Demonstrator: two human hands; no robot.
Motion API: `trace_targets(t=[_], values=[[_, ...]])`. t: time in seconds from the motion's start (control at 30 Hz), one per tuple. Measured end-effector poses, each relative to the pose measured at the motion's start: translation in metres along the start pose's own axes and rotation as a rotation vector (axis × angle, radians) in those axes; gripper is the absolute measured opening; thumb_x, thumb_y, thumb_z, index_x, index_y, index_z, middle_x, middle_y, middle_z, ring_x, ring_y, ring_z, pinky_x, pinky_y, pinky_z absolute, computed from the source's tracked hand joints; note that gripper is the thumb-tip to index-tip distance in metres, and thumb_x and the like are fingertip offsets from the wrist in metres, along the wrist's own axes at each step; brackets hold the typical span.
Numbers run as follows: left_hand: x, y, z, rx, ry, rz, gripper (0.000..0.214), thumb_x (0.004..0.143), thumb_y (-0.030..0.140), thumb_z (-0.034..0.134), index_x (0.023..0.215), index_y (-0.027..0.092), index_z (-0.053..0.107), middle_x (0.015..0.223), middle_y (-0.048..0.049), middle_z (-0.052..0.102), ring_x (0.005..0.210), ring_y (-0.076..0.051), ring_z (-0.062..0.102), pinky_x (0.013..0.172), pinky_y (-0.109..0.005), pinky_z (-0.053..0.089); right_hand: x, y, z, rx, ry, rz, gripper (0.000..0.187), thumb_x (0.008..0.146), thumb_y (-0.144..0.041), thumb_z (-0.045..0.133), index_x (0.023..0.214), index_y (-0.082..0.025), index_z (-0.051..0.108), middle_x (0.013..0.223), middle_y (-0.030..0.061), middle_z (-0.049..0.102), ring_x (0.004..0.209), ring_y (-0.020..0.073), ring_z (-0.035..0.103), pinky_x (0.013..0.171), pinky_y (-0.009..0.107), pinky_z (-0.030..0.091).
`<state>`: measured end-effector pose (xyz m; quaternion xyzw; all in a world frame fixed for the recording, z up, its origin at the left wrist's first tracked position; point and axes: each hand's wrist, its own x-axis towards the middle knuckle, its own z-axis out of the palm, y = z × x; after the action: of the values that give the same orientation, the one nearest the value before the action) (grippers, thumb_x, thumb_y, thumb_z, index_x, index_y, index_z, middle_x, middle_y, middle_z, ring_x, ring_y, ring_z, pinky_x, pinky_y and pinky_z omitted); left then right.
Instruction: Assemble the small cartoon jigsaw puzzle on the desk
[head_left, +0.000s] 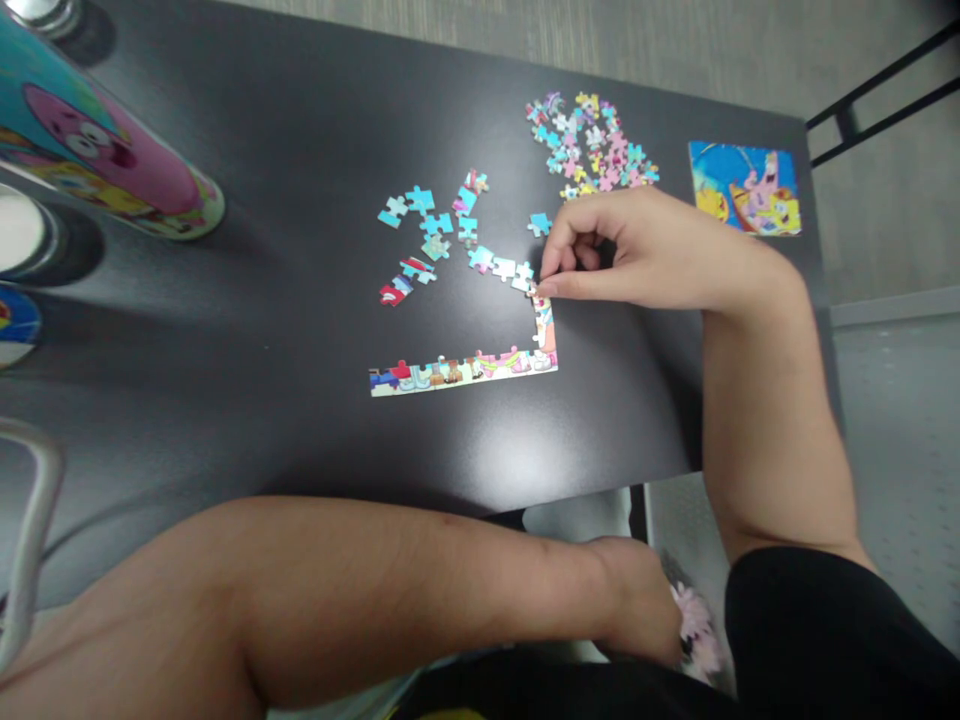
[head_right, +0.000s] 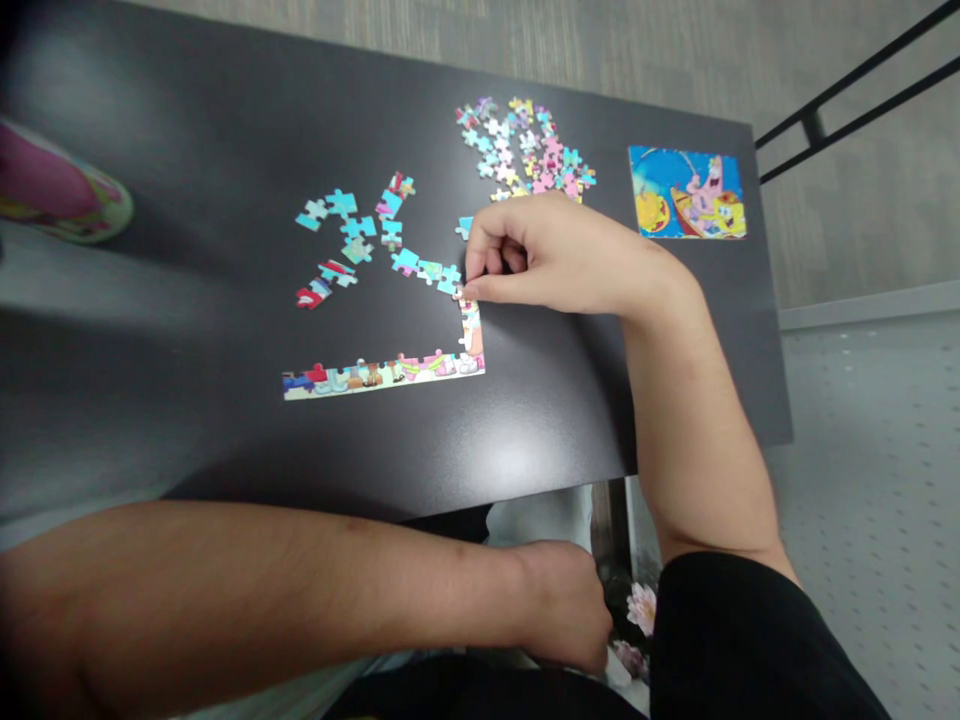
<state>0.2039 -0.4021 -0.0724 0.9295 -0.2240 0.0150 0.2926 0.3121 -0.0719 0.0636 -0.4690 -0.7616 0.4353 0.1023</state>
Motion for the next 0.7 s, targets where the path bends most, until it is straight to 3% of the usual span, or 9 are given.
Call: trace_targets(t=[0.3, 0.53, 0.7], values=[[0.002, 0.002, 0.002, -0.003, 0.023, -0.027, 0.021, 0.1, 0.04, 0.097, 0.084, 0.052, 0.093, 0.076, 0.012, 0.081, 0.045, -0.014, 0.0, 0.044, -0.04, 0.031, 0.002, 0.002, 0.003, -0.002, 0.008, -0.01, 0.055, 0.096, -0.077, 0.113, 0.102, -0.028, 0.089, 0.088, 0.0005, 0.078, 0.08, 0.0212, 0.061, 0.071, 0.042, 0.044], [0.003, 0.003, 0.01, 0.011, 0.07, -0.013, 0.022, 0.1, 0.037, 0.096, 0.085, 0.052, 0.094, 0.073, 0.0112, 0.08, 0.046, -0.014, -0.007, 0.044, -0.039, 0.03, 0.002, 0.002, 0.001, 0.001, 0.02, -0.005, 0.05, 0.093, -0.075, 0.114, 0.096, -0.032, 0.09, 0.086, 0.0013, 0.078, 0.079, 0.0237, 0.062, 0.07, 0.045, 0.045], [0.005, 0.001, 0.01, -0.023, 0.043, -0.027, 0.021, 0.104, 0.043, 0.092, 0.085, 0.049, 0.094, 0.076, 0.0104, 0.083, 0.042, -0.011, 0.003, 0.047, -0.038, 0.033, 0.002, 0.001, 0.0, -0.016, 0.024, -0.009, 0.053, 0.093, -0.079, 0.113, 0.096, -0.032, 0.091, 0.086, 0.0015, 0.081, 0.079, 0.0238, 0.063, 0.067, 0.044, 0.044]])
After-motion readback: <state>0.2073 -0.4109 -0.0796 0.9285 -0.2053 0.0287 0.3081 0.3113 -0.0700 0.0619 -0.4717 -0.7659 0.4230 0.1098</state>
